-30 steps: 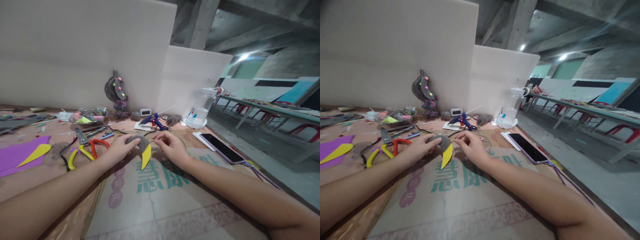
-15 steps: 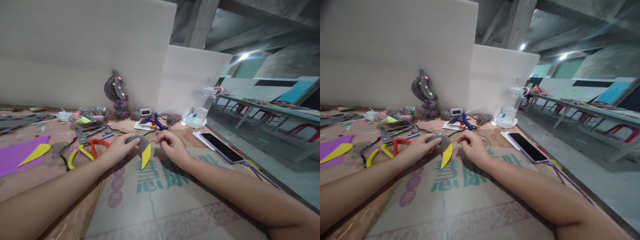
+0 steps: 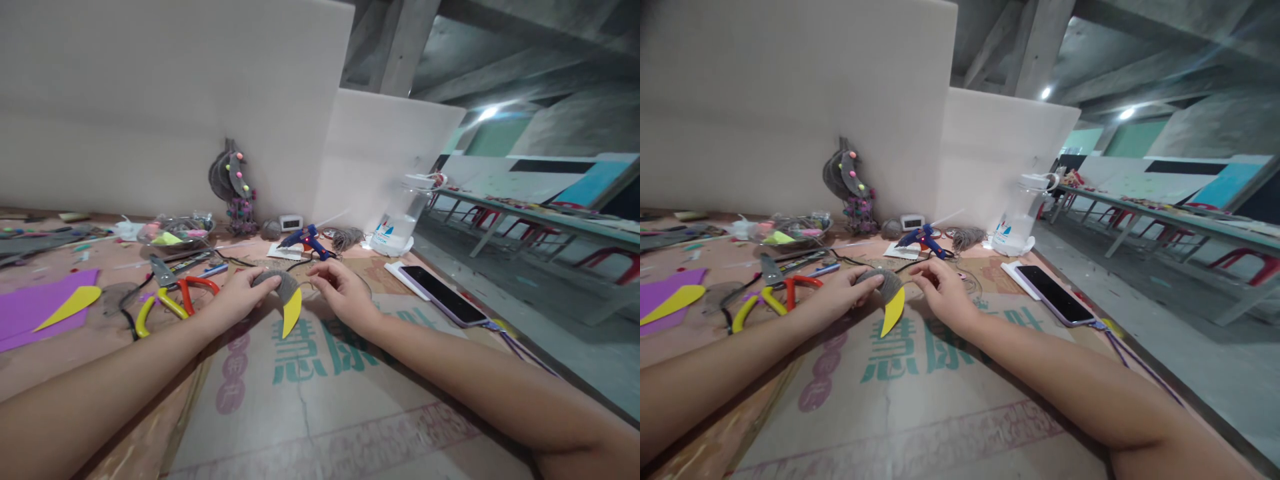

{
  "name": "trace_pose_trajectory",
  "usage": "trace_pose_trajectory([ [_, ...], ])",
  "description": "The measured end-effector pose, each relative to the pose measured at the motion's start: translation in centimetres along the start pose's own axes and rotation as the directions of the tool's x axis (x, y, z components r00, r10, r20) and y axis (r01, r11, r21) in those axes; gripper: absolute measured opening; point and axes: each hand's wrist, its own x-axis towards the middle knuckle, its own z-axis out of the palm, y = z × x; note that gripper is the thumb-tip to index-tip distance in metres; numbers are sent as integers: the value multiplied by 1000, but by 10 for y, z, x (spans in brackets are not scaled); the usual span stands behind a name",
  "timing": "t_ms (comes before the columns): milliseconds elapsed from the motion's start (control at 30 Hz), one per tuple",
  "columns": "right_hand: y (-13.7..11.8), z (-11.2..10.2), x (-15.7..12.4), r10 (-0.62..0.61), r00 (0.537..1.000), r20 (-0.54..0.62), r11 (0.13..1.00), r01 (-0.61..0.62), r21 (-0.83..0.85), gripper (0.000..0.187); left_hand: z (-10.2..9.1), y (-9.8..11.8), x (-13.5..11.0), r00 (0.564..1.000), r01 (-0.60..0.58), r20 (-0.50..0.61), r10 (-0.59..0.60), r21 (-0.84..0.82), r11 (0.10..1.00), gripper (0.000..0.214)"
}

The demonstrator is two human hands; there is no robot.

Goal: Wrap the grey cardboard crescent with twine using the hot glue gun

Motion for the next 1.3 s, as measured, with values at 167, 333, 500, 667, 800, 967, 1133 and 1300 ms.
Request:
trace_pose_trajectory([
  [167,-3,2,-1,18,991,132,999,-14,-35,26,0,0,-1,1000,-10,4,10,21,1000,33],
  [333,-3,4,1,80,983,164,994,-91,62,19,1,-2,1,1000,-18,-3,18,30,999,35],
  [500,0,4,3,60,988,140,998,-61,5,7,1,-2,0,1000,-14,-5,14,38,999,36],
  [667,3,3,2,30,991,128,999,-24,-45,11,1,-2,-1,1000,-14,11,14,30,999,37],
  [800,1,2,3,36,990,139,998,-28,-59,14,1,-3,0,1000,-8,22,7,16,1000,38],
  [967,1,3,4,40,990,137,996,-29,-83,13,0,-2,0,1000,-20,22,20,-24,1000,35],
  [1133,3,4,3,32,989,143,993,-15,-116,12,0,2,-1,998,-54,16,55,-44,998,30],
  [1300,3,4,3,30,989,144,992,-12,-124,14,-1,2,-2,995,-95,31,95,-19,995,29],
])
